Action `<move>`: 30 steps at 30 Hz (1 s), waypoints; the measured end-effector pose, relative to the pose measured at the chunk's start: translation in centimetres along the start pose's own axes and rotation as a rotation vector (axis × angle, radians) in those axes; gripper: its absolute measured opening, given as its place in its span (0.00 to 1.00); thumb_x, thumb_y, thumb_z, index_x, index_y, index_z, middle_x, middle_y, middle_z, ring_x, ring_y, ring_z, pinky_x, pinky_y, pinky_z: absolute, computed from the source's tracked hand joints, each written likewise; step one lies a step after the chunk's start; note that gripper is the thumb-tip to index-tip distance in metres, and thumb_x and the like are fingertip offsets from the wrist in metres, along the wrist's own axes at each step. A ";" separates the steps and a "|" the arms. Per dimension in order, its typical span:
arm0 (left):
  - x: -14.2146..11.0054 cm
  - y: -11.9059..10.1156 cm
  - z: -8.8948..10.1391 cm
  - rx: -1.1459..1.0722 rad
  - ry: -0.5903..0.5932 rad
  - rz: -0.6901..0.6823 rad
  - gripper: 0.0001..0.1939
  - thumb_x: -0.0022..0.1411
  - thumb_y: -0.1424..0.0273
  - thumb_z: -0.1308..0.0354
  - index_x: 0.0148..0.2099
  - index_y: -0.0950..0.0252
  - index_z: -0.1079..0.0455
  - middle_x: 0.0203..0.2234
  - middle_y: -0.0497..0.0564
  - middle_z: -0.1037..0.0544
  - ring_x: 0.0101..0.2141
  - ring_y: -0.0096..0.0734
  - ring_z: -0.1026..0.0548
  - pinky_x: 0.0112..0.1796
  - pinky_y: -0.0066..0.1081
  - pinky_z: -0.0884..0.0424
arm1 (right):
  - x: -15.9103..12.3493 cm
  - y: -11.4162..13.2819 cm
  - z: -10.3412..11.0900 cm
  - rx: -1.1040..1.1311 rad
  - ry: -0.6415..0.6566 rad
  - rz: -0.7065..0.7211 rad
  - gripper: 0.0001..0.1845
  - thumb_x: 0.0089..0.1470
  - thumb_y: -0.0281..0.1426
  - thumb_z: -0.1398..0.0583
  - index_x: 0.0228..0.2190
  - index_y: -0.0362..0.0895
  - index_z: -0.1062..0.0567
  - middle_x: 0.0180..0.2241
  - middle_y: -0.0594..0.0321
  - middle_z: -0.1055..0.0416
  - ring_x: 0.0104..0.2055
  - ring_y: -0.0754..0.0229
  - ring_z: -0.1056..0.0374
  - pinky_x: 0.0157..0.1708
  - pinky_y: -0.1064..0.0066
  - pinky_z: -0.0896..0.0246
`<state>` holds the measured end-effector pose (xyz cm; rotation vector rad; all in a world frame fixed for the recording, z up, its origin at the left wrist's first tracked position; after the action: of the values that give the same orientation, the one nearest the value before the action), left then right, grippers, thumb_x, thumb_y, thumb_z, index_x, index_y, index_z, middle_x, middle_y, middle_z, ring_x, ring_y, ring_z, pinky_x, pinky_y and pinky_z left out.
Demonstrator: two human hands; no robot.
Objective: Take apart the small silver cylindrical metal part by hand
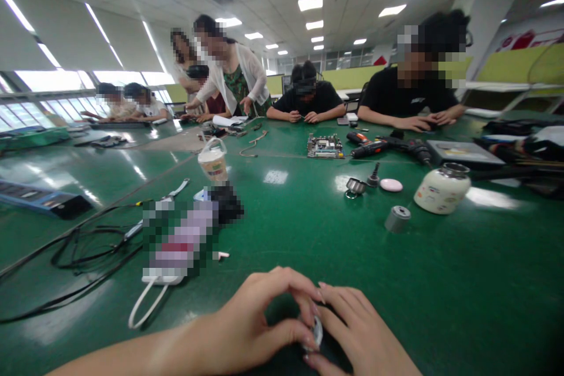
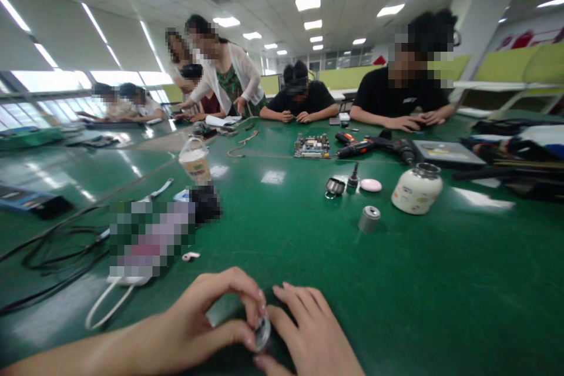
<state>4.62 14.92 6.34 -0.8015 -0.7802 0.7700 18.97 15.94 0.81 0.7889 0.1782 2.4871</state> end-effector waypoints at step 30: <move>-0.2 -0.4 -0.5 0.224 0.051 -0.190 0.13 0.65 0.83 0.45 0.47 0.62 0.35 0.36 0.50 0.21 0.44 0.33 0.29 0.47 0.31 0.35 | -0.1 0.0 -0.1 0.007 0.041 -0.042 0.21 0.53 0.44 0.36 0.47 0.48 0.24 0.48 0.57 0.24 0.48 0.50 0.28 0.45 0.61 0.31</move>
<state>5.02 14.48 6.40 -0.5355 -0.6993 0.6503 18.99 15.91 0.71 0.7305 0.2152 2.4657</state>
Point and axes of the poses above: each hand's wrist, its own x-axis towards the middle knuckle, its own z-axis out of the back of the hand, y = z × x, the point moved 6 cm from there along x, towards the middle knuckle
